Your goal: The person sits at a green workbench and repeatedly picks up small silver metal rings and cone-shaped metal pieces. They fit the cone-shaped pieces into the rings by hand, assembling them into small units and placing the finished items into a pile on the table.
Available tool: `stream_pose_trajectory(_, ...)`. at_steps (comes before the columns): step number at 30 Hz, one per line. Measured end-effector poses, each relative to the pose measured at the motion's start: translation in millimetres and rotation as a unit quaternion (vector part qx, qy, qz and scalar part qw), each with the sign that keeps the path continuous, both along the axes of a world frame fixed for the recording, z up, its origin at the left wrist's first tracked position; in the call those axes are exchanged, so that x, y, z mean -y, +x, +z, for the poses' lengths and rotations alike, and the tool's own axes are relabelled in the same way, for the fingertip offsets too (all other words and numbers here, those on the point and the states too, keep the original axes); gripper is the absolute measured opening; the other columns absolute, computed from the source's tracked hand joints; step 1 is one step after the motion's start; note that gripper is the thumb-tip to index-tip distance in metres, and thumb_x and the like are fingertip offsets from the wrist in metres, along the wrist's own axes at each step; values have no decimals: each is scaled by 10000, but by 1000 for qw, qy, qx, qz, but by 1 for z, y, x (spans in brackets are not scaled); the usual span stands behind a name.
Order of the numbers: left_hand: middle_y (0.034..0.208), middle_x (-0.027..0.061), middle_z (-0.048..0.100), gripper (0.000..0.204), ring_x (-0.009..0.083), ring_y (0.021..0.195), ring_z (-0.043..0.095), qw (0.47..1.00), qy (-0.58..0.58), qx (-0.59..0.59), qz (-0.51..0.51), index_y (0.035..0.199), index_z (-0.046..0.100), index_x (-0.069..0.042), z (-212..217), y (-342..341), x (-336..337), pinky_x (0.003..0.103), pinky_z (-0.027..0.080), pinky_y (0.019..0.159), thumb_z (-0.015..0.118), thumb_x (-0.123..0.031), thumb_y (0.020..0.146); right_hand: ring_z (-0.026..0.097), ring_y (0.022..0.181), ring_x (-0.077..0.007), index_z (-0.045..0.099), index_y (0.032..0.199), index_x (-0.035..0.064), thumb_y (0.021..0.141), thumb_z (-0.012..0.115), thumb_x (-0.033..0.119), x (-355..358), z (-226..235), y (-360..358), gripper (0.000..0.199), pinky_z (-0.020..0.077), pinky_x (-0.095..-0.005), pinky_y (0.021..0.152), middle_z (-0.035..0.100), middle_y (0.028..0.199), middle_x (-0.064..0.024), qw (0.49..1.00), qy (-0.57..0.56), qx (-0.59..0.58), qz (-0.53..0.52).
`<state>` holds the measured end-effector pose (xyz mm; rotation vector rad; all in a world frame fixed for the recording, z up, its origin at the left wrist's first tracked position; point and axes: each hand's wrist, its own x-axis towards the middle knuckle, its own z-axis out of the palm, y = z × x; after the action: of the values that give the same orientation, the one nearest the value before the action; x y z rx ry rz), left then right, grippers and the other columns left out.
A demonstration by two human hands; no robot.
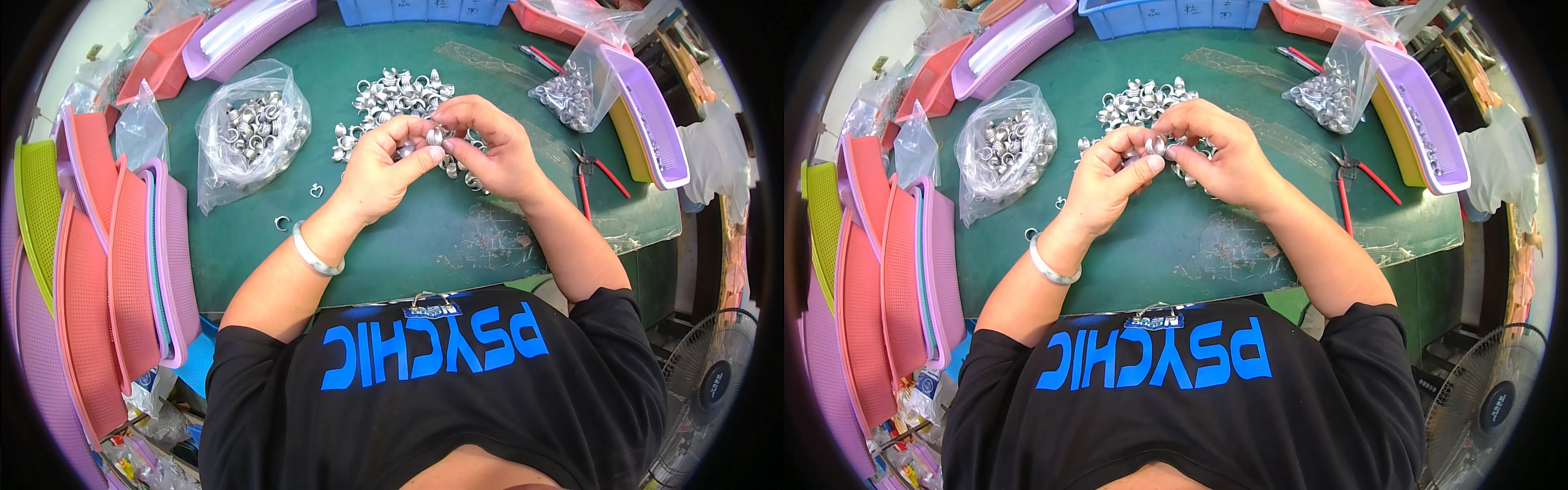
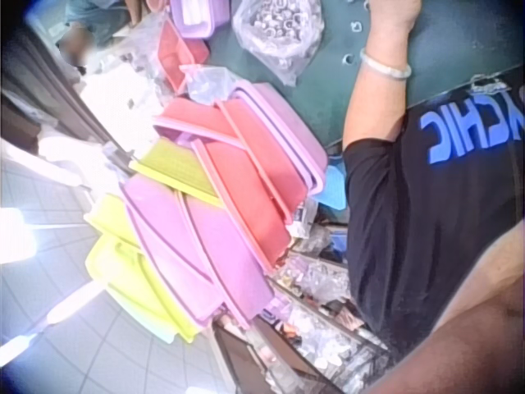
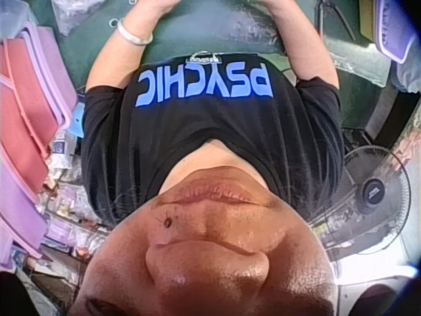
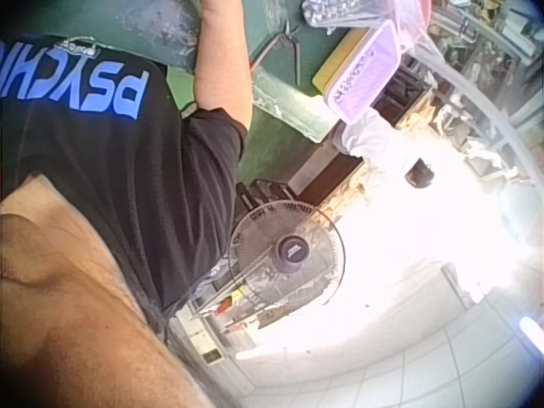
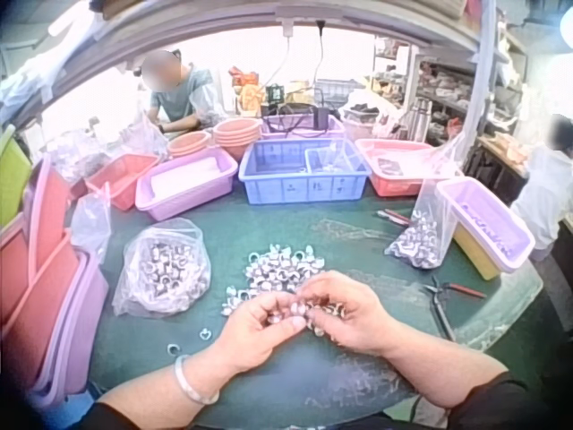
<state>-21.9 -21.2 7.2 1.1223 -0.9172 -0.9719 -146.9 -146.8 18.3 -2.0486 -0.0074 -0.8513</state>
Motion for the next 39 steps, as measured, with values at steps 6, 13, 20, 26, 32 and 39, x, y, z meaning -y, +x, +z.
stream_pose_trajectory(6, 794, 6, 533, 156, 80, 643, 480, 990, 35, -133, -29, 971, 541, -57, 3, 6, 1, 203, 385, 536, 555, -78, 816, 553, 745, -144, 581, 916, 13, 732, 547, -69, 12, -8, 0, 204, 445, -244, 652, 580, 888, -74, 997, -27, 6, -73)
stream_pose_trajectory(13, 846, 63, 562, 117, 130, 712, 529, 963, 38, -264, -37, 926, 533, -39, 2, 17, 2, 227, 418, 545, 496, -88, 827, 500, 902, -268, 591, 783, 58, 647, 655, 84, 16, -4, -4, 153, 394, -369, 787, 553, 920, -72, 968, -217, -120, -30)
stream_pose_trajectory(20, 829, 47, 573, 125, 116, 701, 540, 965, 80, -251, -8, 913, 566, -31, -3, 17, 3, 221, 437, 547, 495, -43, 811, 450, 975, -268, 588, 766, 67, 647, 630, 76, 4, -1, -6, 127, 361, -378, 826, 518, 993, -66, 940, -278, -193, -44)
stream_pose_trajectory(26, 818, 39, 548, 218, 121, 705, 524, 966, 109, -235, 12, 956, 567, -12, 1, 16, 2, 223, 418, 548, 464, 11, 766, 459, 943, -267, 588, 775, 64, 661, 616, 74, 12, -4, -3, 117, 376, -380, 813, 529, 959, -63, 970, -192, -146, -24)
stream_pose_trajectory(32, 747, 14, 516, 149, 93, 634, 494, 963, 102, -249, -4, 928, 563, -14, -2, 19, 3, 199, 387, 486, 504, -30, 792, 471, 901, -264, 593, 783, 66, 678, 615, 92, 8, -18, 4, 111, 383, -370, 800, 535, 908, -48, 947, -263, -139, -119)
stream_pose_trajectory(39, 714, 0, 509, 106, 68, 578, 470, 972, 102, -207, 47, 916, 568, -27, -2, 20, 4, 169, 345, 432, 525, -66, 827, 466, 926, -271, 573, 801, 56, 695, 636, 96, 10, -11, 2, 129, 385, -362, 813, 530, 967, -78, 956, -229, -172, -61)
